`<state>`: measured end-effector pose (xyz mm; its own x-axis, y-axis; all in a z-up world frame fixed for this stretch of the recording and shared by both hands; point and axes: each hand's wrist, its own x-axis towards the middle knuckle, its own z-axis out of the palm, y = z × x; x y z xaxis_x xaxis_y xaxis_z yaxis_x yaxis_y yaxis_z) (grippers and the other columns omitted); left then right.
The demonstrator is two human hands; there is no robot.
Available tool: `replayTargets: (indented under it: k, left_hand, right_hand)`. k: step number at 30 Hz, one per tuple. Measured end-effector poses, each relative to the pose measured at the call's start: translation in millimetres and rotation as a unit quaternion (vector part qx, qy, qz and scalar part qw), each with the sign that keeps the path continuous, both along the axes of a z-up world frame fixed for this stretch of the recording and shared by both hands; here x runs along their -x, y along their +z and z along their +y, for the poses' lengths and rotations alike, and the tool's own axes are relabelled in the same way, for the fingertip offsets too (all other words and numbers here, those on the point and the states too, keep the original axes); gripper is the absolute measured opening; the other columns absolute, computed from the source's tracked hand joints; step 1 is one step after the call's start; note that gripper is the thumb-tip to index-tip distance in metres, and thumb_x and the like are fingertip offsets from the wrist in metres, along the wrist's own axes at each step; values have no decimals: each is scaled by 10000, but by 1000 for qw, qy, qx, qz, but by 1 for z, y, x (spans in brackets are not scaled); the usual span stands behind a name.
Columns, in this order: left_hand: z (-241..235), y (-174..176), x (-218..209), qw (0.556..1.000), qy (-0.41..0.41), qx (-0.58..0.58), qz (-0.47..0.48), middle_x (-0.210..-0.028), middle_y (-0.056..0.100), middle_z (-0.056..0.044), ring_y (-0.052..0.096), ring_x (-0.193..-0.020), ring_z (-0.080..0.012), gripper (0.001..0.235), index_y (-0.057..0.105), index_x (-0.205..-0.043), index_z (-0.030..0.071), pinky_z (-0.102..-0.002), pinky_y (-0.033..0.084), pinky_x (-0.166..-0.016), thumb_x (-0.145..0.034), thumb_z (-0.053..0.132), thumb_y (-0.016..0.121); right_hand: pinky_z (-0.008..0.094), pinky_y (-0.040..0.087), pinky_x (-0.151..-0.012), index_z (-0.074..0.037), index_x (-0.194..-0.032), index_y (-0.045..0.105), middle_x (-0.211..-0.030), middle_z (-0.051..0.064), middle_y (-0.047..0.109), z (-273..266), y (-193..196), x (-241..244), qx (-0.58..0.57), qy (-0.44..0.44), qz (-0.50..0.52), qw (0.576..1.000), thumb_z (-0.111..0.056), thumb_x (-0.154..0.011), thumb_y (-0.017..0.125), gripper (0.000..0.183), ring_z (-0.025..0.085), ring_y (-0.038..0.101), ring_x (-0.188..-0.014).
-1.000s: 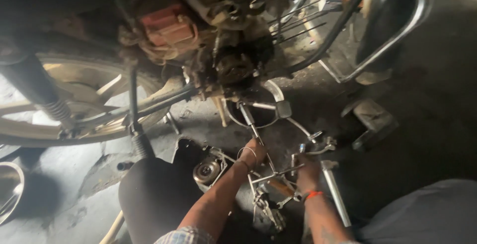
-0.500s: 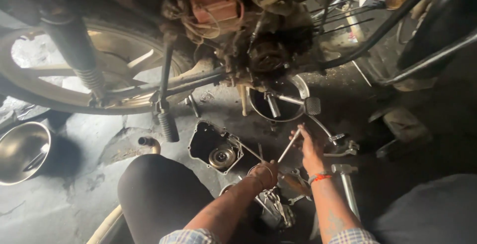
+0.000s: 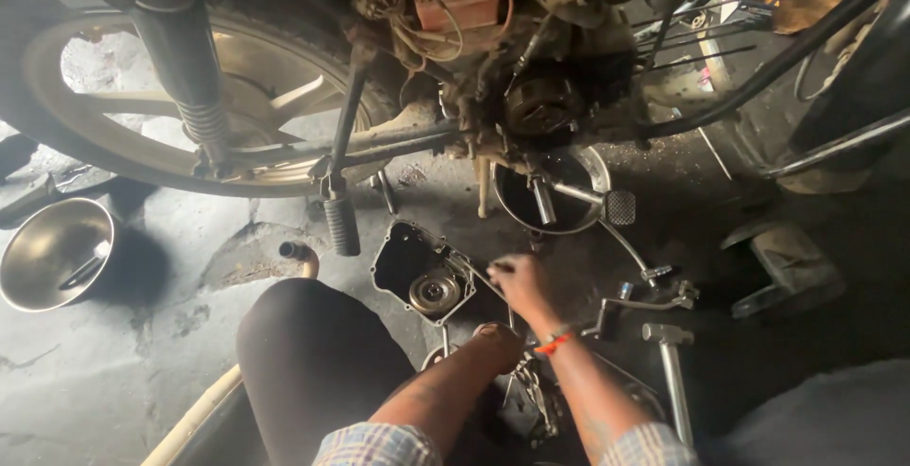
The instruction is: The person sits on the floor beside a motorcycle and works on the engine area, using a hammer to strike components and a spanner to loosen fasteners. They handle removed parts, place a metal bowl nearby, and continue working on the engine casing with hand tools.
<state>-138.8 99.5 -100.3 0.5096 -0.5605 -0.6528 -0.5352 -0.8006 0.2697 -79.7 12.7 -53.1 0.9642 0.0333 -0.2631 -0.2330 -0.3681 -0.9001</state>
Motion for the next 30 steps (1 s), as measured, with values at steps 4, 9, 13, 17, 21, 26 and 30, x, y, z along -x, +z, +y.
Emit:
replayTargets:
  k: [4,9,13,17,21,26,30]
  left_hand:
    - [7,1,-3,999,3,-33,19,-1236,713,-172,708,-1109,-346,402,677,-1262,34,-546,598,-819,-915,238,677]
    - [-12,4,-13,998,5,-41,38,-1253,714,-154,700,-1132,-340,396,698,-1255,65,-549,587,-842,-908,256,700]
    - [-17,3,-15,996,9,-61,62,-1271,714,-136,691,-1156,-334,390,719,-1248,95,-553,576,-865,-901,274,722]
    - [-20,5,-26,993,14,-83,81,-1288,714,-118,683,-1180,-329,385,740,-1241,126,-556,565,-887,-894,292,744]
    - [-26,-3,-27,994,9,-86,68,-1310,694,-134,670,-1197,-344,398,723,-1259,112,-547,575,-885,-909,299,747]
    - [-26,10,-31,994,32,-61,80,-1231,751,-136,718,-1147,-323,344,774,-1189,110,-502,592,-875,-879,257,756]
    - [-33,-3,-33,994,12,-69,86,-1211,751,-117,726,-1119,-329,320,782,-1171,127,-506,613,-849,-862,208,764]
  right_hand:
    - [283,562,-675,-24,-1010,775,-901,74,774,26,44,-5,69,49,-103,991,-197,-840,797,244,138,737,-769]
    - [280,536,-582,-4,-892,776,-753,88,762,-9,111,-25,-32,18,-94,995,-170,-914,723,176,155,691,-617]
    - [231,526,-549,-45,-898,752,-759,39,740,-54,158,-69,-15,-102,-173,980,-127,-941,663,128,92,662,-605]
    - [246,468,-508,9,-896,712,-775,77,718,-93,160,-122,-89,-147,-109,979,-74,-934,683,96,114,622,-593]
    - [266,409,-439,-55,-929,734,-730,77,696,-99,149,-163,-67,-144,7,987,-125,-941,666,98,123,590,-529]
    - [302,366,-367,-41,-926,690,-704,88,695,-87,141,-188,-75,-153,40,985,-77,-927,625,74,148,587,-473]
    - [278,340,-377,-40,-895,684,-703,82,693,-104,87,-211,-103,-171,104,974,-69,-931,616,82,139,565,-477]
